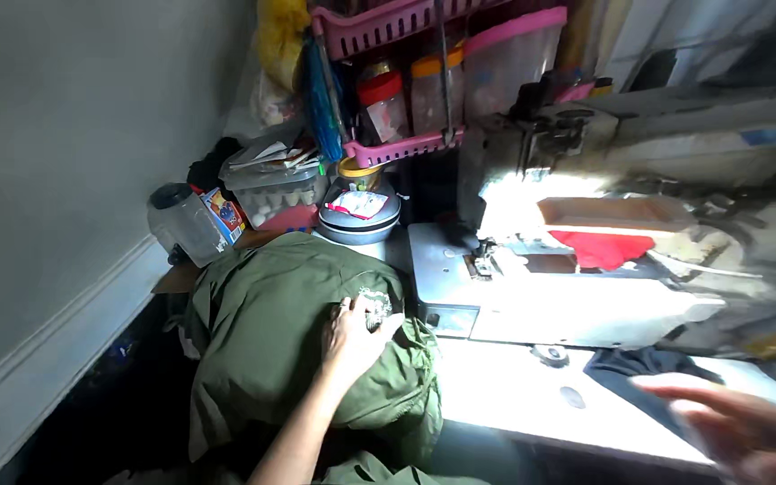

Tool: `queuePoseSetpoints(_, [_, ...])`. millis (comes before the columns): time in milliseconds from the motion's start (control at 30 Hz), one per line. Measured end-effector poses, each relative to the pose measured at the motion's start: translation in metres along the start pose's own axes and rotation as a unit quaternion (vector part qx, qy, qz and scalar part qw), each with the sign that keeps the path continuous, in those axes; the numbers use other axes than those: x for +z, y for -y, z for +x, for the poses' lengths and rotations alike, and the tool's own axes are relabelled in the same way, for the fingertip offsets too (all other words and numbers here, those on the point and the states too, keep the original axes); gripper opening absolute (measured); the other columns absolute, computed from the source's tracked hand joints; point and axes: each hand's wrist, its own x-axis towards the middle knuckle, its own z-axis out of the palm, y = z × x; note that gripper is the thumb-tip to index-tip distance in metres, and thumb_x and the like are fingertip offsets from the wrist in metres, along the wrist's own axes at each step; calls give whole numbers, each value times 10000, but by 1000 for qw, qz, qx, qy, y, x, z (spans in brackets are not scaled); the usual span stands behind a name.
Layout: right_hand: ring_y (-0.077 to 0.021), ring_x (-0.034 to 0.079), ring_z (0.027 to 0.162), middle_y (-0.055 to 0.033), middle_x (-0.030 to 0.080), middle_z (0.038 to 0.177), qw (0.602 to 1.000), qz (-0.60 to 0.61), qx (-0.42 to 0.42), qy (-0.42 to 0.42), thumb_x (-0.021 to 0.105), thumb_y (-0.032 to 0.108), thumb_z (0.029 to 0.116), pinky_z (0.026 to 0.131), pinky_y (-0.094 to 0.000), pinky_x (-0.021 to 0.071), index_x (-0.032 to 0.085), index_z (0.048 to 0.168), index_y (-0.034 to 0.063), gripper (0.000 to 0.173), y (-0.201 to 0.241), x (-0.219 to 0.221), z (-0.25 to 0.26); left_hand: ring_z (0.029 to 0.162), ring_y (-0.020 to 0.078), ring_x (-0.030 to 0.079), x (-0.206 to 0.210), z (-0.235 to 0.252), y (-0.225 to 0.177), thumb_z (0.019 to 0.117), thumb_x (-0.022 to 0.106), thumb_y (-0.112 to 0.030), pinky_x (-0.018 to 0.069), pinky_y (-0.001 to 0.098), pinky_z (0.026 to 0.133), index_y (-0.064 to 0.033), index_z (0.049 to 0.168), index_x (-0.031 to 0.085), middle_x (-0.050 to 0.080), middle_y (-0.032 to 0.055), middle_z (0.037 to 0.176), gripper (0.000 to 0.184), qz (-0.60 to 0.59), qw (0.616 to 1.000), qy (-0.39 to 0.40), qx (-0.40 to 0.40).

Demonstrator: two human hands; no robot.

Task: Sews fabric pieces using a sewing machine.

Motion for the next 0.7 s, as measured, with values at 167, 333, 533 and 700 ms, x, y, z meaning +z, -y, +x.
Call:
queuePoseSetpoints(167, [-72,611,1002,-147,679,1182,994,2,26,105,452,334,1087,905,-263,504,571,1401,-25,492,-17,75,48,1255,259,570,17,3,-16,973,560,-536,443,506,1042,-159,1143,718,647,81,1271,443,-3,997,12,77])
queuePoseSetpoints(333, [-99,673,1022,-81,707,1186,997,-47,2,68,559,223,998,890,-284,558,684,1299,91,352,-56,127,84,896,164,671,-27,10,1,1005,606,-110,572,339,823,44,1099,666,681,125,996,190,-351,934,69,11])
queuePoseSetpoints(533, [-277,653,1201,-67,573,1470,977,-138,-51,152,557,33,937,938,-512,559,626,1402,180,493,-47,186,152,780,142,652,-96,10,17,1050,480,-74,549,326,701,-148,1362,537,678,72,938,326,-419,902,104,14])
queuePoseSetpoints(700, [-367,677,1114,-105,631,1376,909,-286,7,304,512,40,979,870,-602,545,607,1395,187,451,-33,228,186,977,150,659,-175,9,-7,949,690,-84,551,345,877,-86,1186,639,685,67,1097,242,-44,971,154,180])
